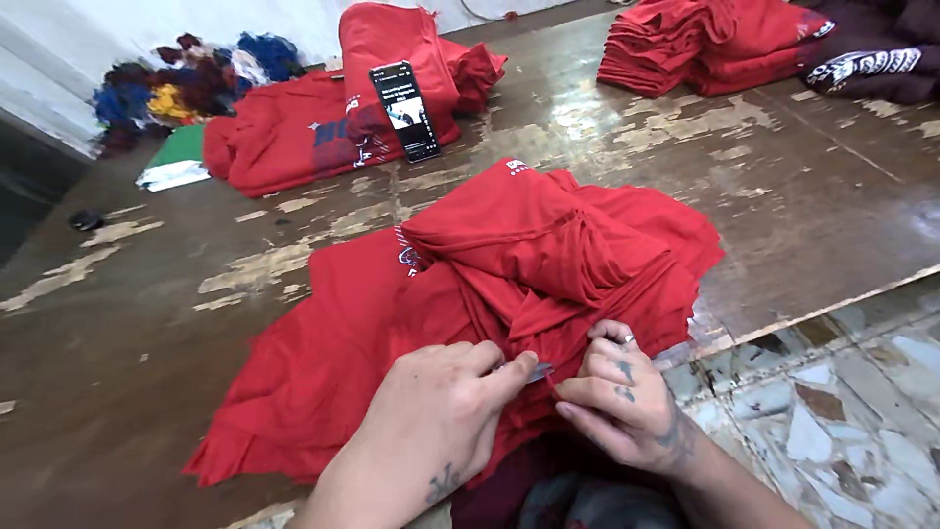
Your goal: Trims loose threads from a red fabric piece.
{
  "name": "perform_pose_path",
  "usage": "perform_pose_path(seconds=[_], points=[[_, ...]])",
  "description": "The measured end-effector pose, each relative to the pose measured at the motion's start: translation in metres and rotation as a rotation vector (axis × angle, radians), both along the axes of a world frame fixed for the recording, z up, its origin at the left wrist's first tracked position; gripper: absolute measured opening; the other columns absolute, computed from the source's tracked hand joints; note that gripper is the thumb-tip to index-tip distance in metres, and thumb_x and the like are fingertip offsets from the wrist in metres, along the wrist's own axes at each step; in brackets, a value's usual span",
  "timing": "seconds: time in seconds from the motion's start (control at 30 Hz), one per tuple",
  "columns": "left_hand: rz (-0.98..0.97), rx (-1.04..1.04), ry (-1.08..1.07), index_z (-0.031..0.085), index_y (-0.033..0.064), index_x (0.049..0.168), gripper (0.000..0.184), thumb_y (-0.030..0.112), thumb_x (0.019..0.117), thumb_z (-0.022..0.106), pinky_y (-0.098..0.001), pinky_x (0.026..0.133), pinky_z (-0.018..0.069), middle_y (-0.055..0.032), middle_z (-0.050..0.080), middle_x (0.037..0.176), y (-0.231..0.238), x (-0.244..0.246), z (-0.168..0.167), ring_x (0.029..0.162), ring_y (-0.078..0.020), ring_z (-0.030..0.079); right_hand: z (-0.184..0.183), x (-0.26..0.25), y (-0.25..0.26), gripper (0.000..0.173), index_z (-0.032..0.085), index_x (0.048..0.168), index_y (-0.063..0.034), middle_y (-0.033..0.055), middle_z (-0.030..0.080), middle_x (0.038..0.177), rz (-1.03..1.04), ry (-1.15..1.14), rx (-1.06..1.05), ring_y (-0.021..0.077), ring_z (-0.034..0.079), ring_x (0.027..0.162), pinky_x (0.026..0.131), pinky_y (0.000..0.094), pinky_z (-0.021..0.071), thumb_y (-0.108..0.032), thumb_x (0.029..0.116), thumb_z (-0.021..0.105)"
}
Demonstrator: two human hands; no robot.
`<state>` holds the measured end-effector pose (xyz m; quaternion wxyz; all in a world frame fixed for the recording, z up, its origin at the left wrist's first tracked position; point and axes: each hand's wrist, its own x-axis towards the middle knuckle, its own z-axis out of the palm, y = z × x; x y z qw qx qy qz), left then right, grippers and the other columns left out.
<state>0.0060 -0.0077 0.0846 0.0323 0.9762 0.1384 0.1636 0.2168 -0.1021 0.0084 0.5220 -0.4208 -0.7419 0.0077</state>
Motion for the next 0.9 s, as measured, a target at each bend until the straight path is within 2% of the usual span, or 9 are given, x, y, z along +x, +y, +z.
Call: perform_pose_path(seconds=[0.23,0.33,0.43,0.5,0.53,0.6,0.67,0.77,0.9], points=[[0.076,-0.08,-0.173,0.074,0.0121,0.117,0.032,0.018,0.105,0.046,-0.0393,0.061,0.0549,-0.0095,0.074,0.09,-0.002,-0.007,-0.022,0.075,-0.0238,0.072,0.006,0.001,-0.006,0.035,0.077,0.088,-0.0065,0.0067,0.06,0.062,0.091,-0.03,-0.005,0.0226,0.06,0.064,0.092,0.0449,0.0466,-0.032,0.1026,0.058],[0.235,-0.373,-0.446,0.066,0.0031,0.126,0.041,0.037,0.1055,0.053,-0.0221,0.068,0.052,-0.006,0.069,0.095,0.0,-0.016,-0.036,0.078,-0.0074,0.062,0.005,0.013,-0.024,0.059,0.063,0.074,-0.0093,0.0041,0.049,0.059,0.151,-0.083,0.024,0.0193,0.055,0.065,0.082,0.037,0.047,-0.055,0.1061,0.043],[0.403,-0.646,-0.702,0.066,0.0005,0.116,0.046,0.043,0.0995,0.063,-0.0098,0.055,0.0394,0.0115,0.054,0.073,-0.005,-0.002,-0.05,0.061,0.0087,0.046,0.024,0.024,-0.015,0.039,0.069,0.096,-0.0047,0.0098,0.061,0.077,0.082,-0.057,0.003,0.0213,0.062,0.081,0.082,0.0343,0.0522,-0.036,0.108,0.05],[0.419,-0.774,-0.635,0.071,-0.0008,0.105,0.032,0.03,0.0975,0.066,-0.0131,0.053,0.0414,0.0087,0.057,0.068,-0.01,0.013,-0.051,0.058,0.0061,0.049,0.032,0.021,0.008,0.02,0.072,0.11,-0.0046,0.0137,0.07,0.096,0.009,-0.086,-0.065,0.0233,0.067,0.095,0.09,0.034,0.0545,-0.017,0.1017,0.058],[0.359,-0.818,-0.624,0.07,-0.0005,0.096,0.023,0.022,0.0964,0.066,-0.0137,0.052,0.0426,0.0074,0.059,0.067,-0.013,0.02,-0.051,0.058,0.0052,0.051,0.03,0.017,0.02,0.022,0.072,0.115,-0.0051,0.0141,0.073,0.103,-0.043,-0.132,-0.123,0.0243,0.07,0.099,0.093,0.0357,0.0557,-0.014,0.0984,0.062],[0.114,-0.897,-0.727,0.067,0.0025,0.089,0.02,0.02,0.0981,0.064,-0.0115,0.055,0.0423,0.007,0.06,0.07,-0.016,0.026,-0.05,0.062,0.0063,0.052,0.019,0.012,0.043,0.023,0.075,0.11,-0.0021,0.0131,0.076,0.095,-0.076,-0.138,-0.17,0.0237,0.073,0.086,0.081,0.0371,0.0594,-0.007,0.0901,0.063],[-0.065,-0.978,-0.866,0.067,0.0124,0.092,0.019,0.029,0.1011,0.064,-0.0097,0.059,0.045,0.0101,0.062,0.076,-0.011,0.021,-0.05,0.066,0.0075,0.056,0.016,0.018,0.05,0.022,0.074,0.104,0.0007,0.0112,0.074,0.083,-0.027,-0.026,-0.185,0.0154,0.069,0.072,0.07,0.0287,0.057,-0.005,0.0916,0.057],[0.08,-0.992,-0.965,0.069,0.0143,0.094,0.015,0.027,0.1007,0.064,-0.0105,0.051,0.04,0.0134,0.059,0.072,-0.003,0.019,-0.05,0.058,0.0075,0.05,0.018,0.027,0.048,0.027,0.069,0.113,0.0039,0.0106,0.071,0.08,0.056,0.085,-0.25,0.0092,0.064,0.069,0.067,0.0226,0.0533,-0.003,0.095,0.052],[0.344,-0.702,-0.591,0.074,0.0022,0.097,0.033,0.032,0.0999,0.06,-0.0213,0.058,0.05,0.0013,0.067,0.076,-0.01,0.037,-0.045,0.064,-0.0009,0.059,0.019,0.025,0.047,0.03,0.067,0.12,0.0041,0.0087,0.07,0.079,0.07,0.101,-0.277,0.0079,0.062,0.068,0.067,0.0215,0.0527,-0.004,0.0951,0.051]])
